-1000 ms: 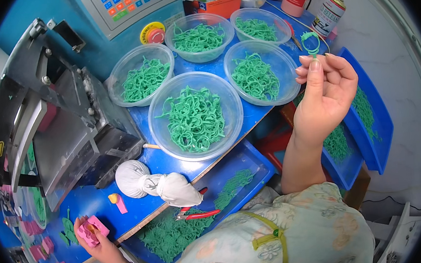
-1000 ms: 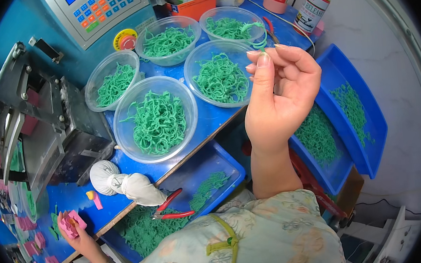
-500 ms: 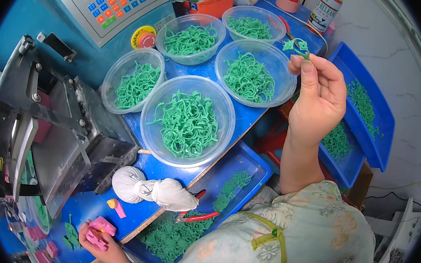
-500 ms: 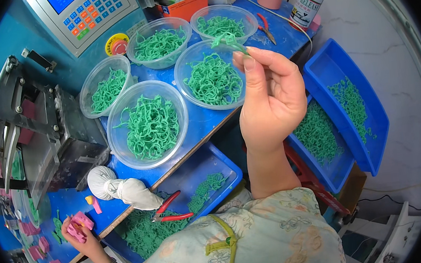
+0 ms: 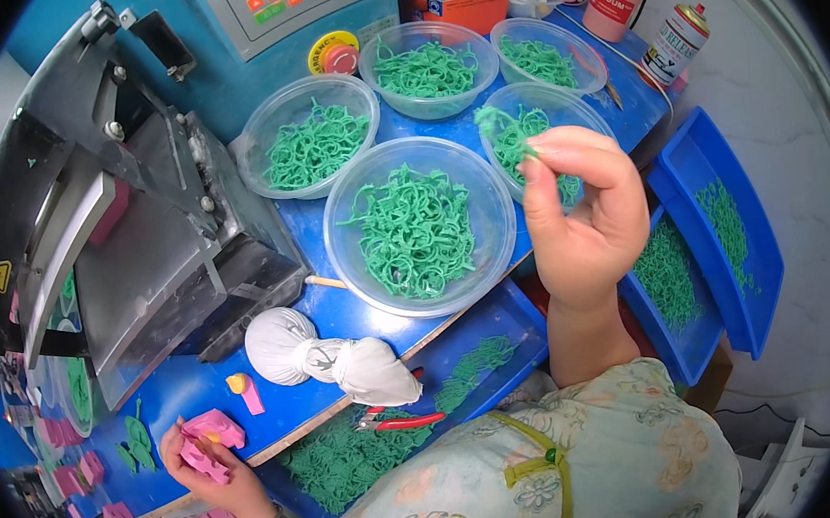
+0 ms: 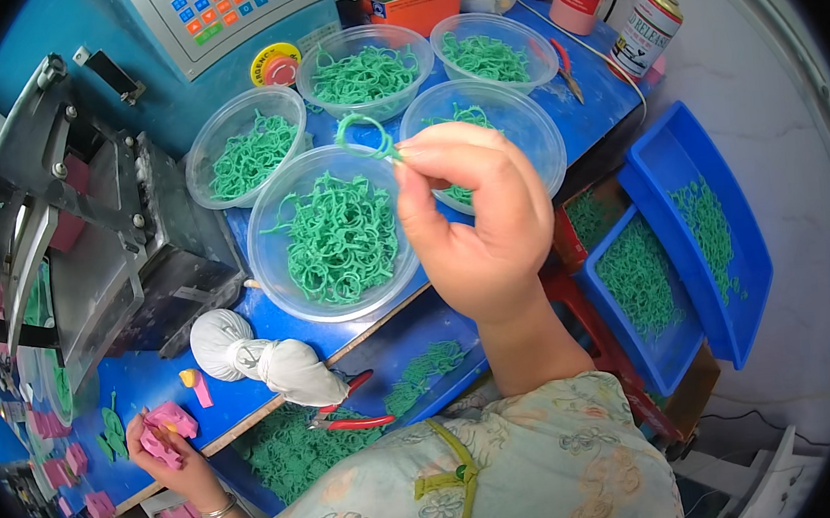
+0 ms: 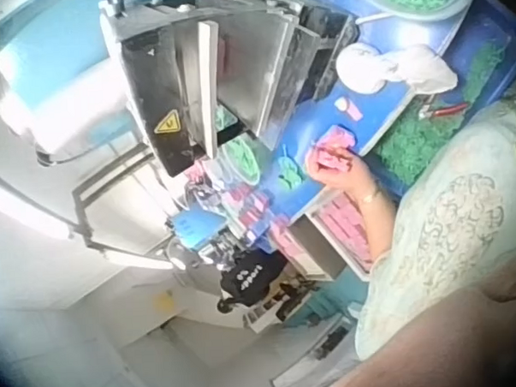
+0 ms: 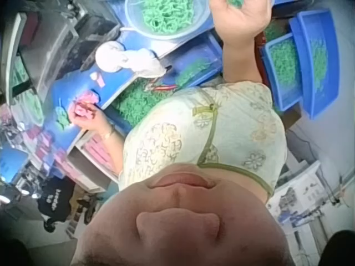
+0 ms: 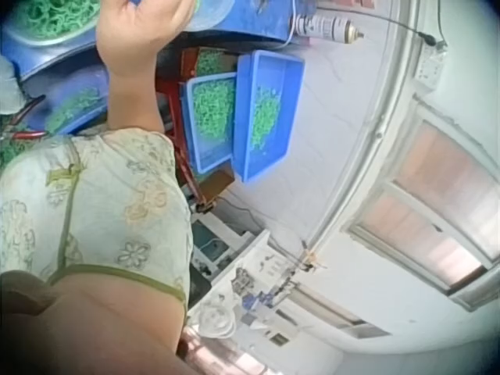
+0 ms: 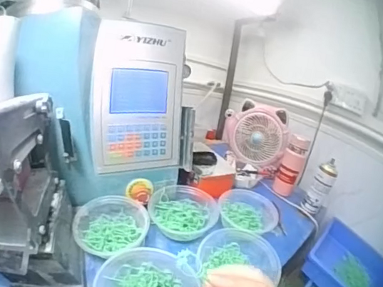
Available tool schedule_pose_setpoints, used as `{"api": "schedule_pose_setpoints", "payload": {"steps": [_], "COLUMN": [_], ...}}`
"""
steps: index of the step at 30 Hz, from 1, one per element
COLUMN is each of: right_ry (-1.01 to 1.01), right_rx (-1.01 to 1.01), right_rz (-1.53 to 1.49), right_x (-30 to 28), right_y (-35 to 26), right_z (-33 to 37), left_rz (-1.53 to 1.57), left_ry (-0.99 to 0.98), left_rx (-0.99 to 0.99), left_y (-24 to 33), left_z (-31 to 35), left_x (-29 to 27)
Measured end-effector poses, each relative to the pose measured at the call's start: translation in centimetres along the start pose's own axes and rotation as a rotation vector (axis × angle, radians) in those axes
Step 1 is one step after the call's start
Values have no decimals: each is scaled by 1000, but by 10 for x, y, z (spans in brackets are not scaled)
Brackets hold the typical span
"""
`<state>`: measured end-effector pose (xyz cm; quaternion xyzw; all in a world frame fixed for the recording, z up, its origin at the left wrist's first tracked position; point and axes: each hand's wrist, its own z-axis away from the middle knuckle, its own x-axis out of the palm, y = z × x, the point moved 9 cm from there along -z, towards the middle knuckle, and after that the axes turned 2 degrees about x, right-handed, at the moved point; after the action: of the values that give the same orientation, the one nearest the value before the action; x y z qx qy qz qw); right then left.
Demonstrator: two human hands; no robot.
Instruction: Manually assembling green wax jewelry patterns into silicone molds and using a wax injection machine.
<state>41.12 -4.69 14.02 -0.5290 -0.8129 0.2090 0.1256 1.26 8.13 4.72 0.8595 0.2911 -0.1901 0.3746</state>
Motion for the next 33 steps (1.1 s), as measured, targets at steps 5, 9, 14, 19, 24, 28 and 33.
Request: {"api": "schedule_pose_setpoints", "payload": {"steps": [5, 9, 14, 19, 24, 28, 33], "right_ry": [-107, -130, -245, -681, -700, -792, -773], "right_rx": [-106, -35, 35, -164, -383, -248, -347], "right_rz": [72, 61, 136, -303, -662, -722, -464], "right_x": [15, 20, 34, 75, 119, 130, 128], "right_y": [-6, -7, -12, -92, -160, -167, -169], "right_z": [1, 1, 2, 46, 101, 131, 127], "left_rz": [-53, -80, -218, -85, 609, 1653, 1805], "left_ry": [-17, -6, 28, -110, -199, -80, -30], "left_rx": [59, 84, 97, 0, 8, -643, -863], "left_y": [7, 11, 22, 25, 78, 43, 8], "left_z": [-1, -2, -5, -7, -5, 1, 23], "left_x": [2, 1, -2, -3, 13, 21, 12]}}
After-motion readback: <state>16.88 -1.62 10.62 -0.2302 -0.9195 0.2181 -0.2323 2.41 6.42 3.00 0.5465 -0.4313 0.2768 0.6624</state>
